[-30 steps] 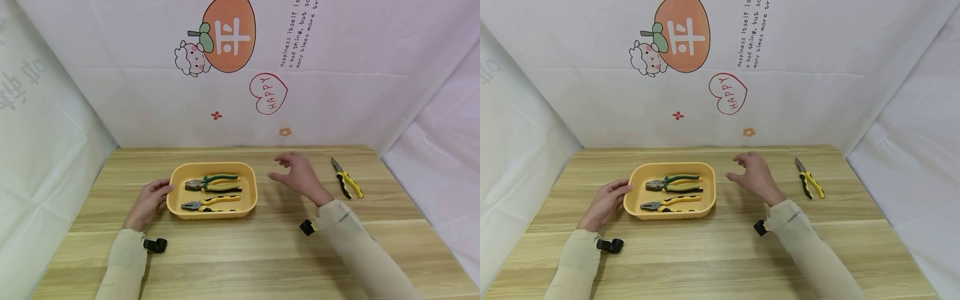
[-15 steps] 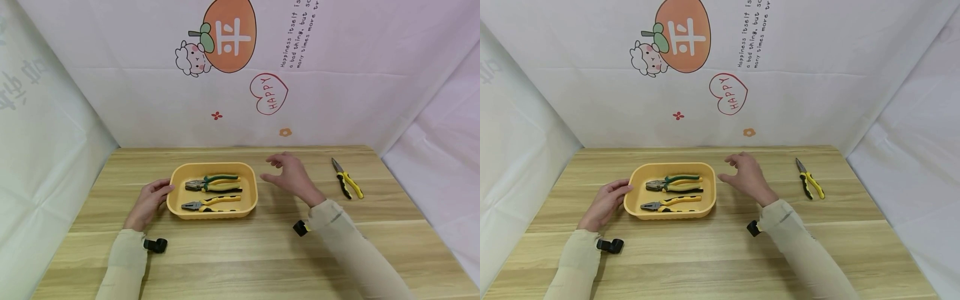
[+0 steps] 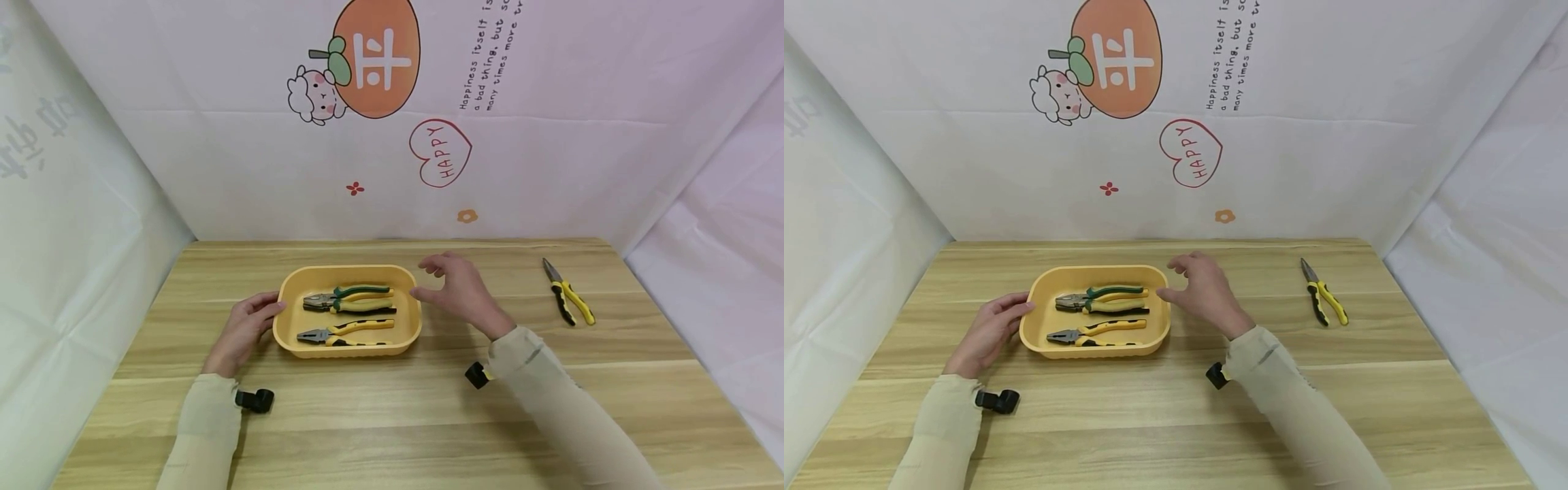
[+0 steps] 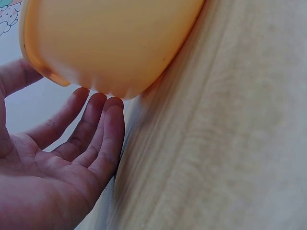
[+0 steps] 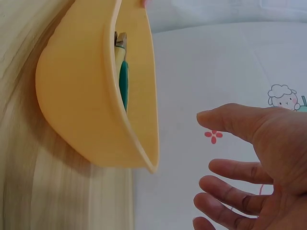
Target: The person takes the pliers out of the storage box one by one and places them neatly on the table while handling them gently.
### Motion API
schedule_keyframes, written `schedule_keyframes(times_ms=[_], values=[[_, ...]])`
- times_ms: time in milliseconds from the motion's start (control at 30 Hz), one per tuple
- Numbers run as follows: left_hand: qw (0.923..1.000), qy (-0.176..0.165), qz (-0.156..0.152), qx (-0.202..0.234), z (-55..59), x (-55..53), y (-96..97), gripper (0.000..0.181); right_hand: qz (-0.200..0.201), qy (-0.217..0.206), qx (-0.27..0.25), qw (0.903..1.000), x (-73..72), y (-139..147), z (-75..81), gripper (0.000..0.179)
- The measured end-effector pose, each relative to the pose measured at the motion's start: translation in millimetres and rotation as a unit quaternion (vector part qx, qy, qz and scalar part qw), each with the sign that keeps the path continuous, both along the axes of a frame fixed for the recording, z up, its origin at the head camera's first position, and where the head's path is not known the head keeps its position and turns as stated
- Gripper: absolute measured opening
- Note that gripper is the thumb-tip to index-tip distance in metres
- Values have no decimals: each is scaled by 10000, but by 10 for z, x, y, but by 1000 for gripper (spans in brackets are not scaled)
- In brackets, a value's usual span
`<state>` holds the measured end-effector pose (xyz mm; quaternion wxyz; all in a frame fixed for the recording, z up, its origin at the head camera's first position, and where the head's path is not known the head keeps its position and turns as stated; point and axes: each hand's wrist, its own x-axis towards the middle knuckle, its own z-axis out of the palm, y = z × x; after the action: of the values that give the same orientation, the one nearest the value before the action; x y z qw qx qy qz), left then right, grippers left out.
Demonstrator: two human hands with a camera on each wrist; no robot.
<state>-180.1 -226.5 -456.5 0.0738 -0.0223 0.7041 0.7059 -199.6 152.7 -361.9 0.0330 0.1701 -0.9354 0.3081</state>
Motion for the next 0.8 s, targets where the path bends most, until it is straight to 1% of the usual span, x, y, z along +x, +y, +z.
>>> schedule_keyframes(times_ms=[200, 367, 567, 800], values=[[10000, -15, 2, 25, 6, 0, 4, 54, 82, -70, 26, 9999, 20, -89, -5, 49], [10000, -31, 32, 46, 11, -1, 9, 54, 166, -152, -60, 9997, 25, -150, -23, 50], [10000, -18, 32, 47, 4, 0, 9, 54, 296, -104, -89, 9995, 24, -220, -28, 49], [10000, 18, 0, 3, -15, -11, 0, 55, 352, -86, -73, 9993, 20, -319, -14, 50]])
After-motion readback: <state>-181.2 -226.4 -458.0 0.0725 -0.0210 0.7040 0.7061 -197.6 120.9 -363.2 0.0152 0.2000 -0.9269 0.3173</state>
